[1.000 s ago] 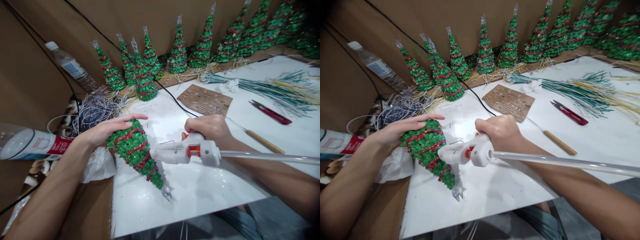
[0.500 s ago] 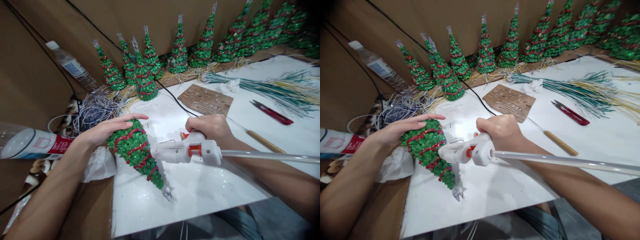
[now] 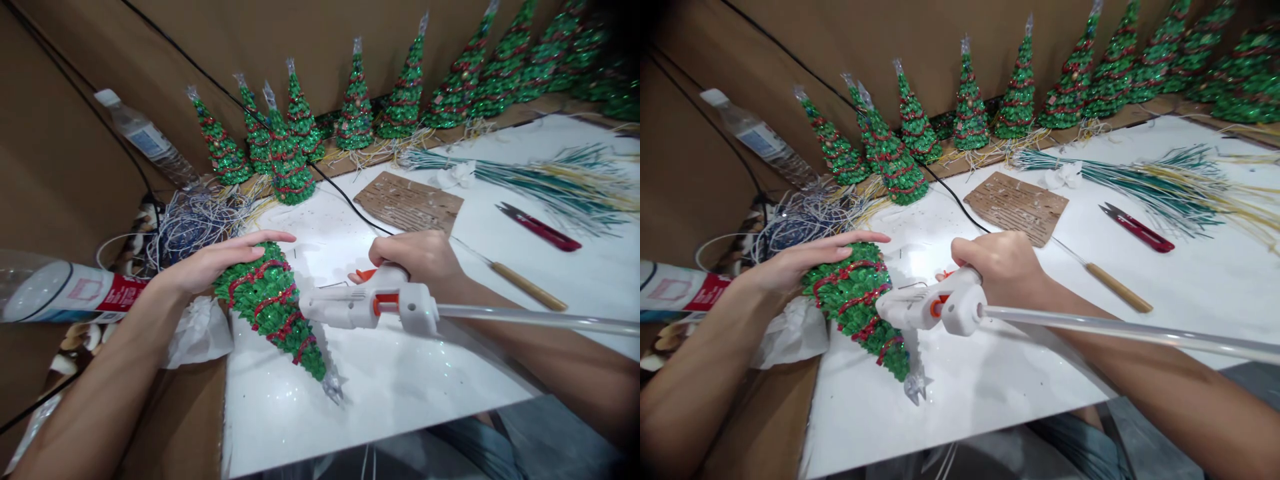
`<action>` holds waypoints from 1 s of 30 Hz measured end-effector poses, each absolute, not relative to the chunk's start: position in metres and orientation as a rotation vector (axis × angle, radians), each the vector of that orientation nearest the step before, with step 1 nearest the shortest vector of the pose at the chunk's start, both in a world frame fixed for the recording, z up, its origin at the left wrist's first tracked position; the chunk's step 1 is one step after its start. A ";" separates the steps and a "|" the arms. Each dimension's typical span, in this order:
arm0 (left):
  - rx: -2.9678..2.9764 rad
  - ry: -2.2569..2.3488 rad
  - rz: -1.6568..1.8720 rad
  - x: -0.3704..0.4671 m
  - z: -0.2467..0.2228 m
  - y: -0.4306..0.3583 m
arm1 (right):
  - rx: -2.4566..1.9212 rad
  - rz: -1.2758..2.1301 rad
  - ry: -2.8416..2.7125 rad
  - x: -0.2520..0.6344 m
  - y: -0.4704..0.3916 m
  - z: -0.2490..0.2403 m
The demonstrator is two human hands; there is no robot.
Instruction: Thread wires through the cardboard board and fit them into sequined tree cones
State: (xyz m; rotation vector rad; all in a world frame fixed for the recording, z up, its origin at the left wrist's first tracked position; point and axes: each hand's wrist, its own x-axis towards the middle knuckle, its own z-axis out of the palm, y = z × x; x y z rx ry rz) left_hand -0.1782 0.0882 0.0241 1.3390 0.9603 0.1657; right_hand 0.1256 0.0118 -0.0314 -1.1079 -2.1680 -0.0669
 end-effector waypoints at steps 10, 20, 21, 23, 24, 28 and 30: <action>1.350 0.914 0.171 -0.180 0.023 0.089 | -1.085 -0.043 -2.138 0.126 0.011 -0.029; 1.344 0.895 0.170 -0.185 0.018 0.091 | -1.079 0.015 -2.208 0.128 0.011 -0.029; 1.339 0.884 0.168 -0.185 0.018 0.091 | -1.080 0.023 -2.210 0.129 0.011 -0.028; 1.340 0.872 0.166 -0.185 0.019 0.091 | -1.103 0.034 -2.215 0.128 0.010 -0.027; 1.345 0.870 0.165 -0.185 0.020 0.091 | -1.115 0.036 -2.212 0.128 0.009 -0.026; 1.379 0.863 0.147 -0.183 0.024 0.090 | -1.105 -0.028 -2.198 0.126 0.008 -0.024; 1.377 0.845 0.166 -0.182 0.024 0.088 | -1.093 -0.092 -2.192 0.126 0.010 -0.025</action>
